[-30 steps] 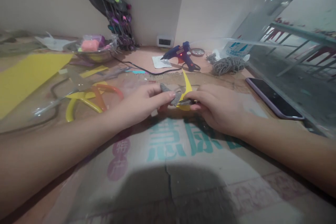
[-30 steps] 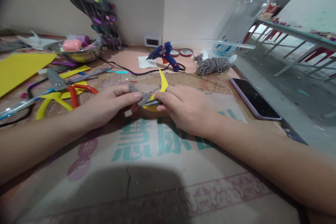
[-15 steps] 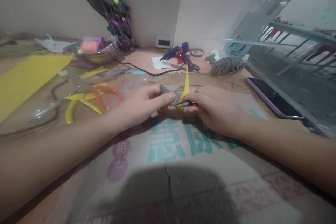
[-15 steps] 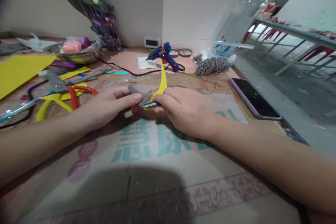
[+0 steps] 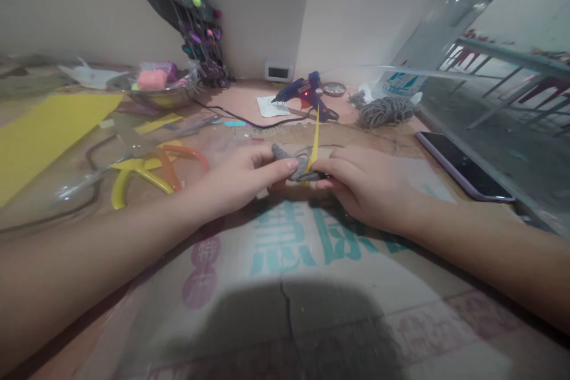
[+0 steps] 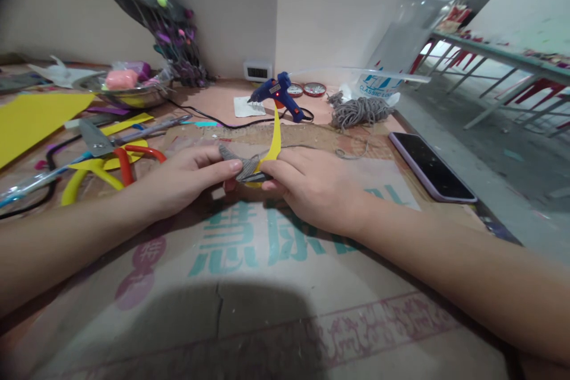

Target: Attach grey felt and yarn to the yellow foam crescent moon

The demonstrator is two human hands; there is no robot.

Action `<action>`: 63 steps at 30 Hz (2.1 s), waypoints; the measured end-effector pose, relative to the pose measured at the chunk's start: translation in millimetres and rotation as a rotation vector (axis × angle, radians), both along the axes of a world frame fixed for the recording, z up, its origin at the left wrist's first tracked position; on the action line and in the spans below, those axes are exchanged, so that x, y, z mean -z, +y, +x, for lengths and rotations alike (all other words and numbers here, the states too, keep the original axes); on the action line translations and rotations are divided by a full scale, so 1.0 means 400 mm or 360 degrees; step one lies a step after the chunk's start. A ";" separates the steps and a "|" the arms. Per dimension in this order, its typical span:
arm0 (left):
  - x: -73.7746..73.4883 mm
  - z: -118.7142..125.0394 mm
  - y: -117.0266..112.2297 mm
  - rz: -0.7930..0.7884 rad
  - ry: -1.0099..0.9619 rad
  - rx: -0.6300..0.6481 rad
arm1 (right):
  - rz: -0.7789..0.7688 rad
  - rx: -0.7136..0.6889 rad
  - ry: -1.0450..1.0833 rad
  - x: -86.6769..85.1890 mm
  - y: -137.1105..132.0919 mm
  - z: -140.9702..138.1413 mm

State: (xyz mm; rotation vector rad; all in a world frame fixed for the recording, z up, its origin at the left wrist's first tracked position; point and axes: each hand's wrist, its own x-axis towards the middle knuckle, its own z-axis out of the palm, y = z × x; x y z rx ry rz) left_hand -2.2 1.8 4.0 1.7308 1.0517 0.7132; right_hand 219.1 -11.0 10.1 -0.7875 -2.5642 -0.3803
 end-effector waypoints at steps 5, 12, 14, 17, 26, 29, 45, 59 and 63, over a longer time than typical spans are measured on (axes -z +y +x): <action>0.001 -0.002 0.002 0.0006 0.0006 0.0021 | 0.0021 0.0014 -0.0044 -0.003 -0.002 0.000; -0.001 -0.001 0.002 -0.0024 0.0006 0.0005 | -0.0008 0.0001 -0.0053 -0.004 -0.001 0.001; 0.000 0.001 0.001 -0.0033 -0.0002 -0.0016 | -0.0017 0.0011 -0.0052 -0.002 0.001 0.002; 0.001 0.001 0.001 -0.0040 -0.0011 -0.0020 | -0.0034 -0.0007 -0.0040 -0.001 0.002 0.001; -0.001 -0.001 0.003 -0.0014 0.0026 0.0015 | -0.0101 -0.0026 0.0029 0.007 0.005 0.005; -0.002 0.000 0.002 -0.0023 0.0016 0.0000 | -0.0093 -0.0018 0.0035 0.009 0.005 0.005; -0.003 -0.002 0.004 -0.0008 0.0025 0.0073 | -0.0024 -0.0048 0.0002 0.004 0.004 0.002; 0.003 -0.003 0.006 -0.0042 -0.0002 0.0063 | -0.0097 -0.0048 0.0089 0.011 0.003 0.011; 0.003 -0.002 0.004 -0.0053 -0.0010 0.0031 | -0.0109 -0.0041 0.0077 0.010 0.002 0.009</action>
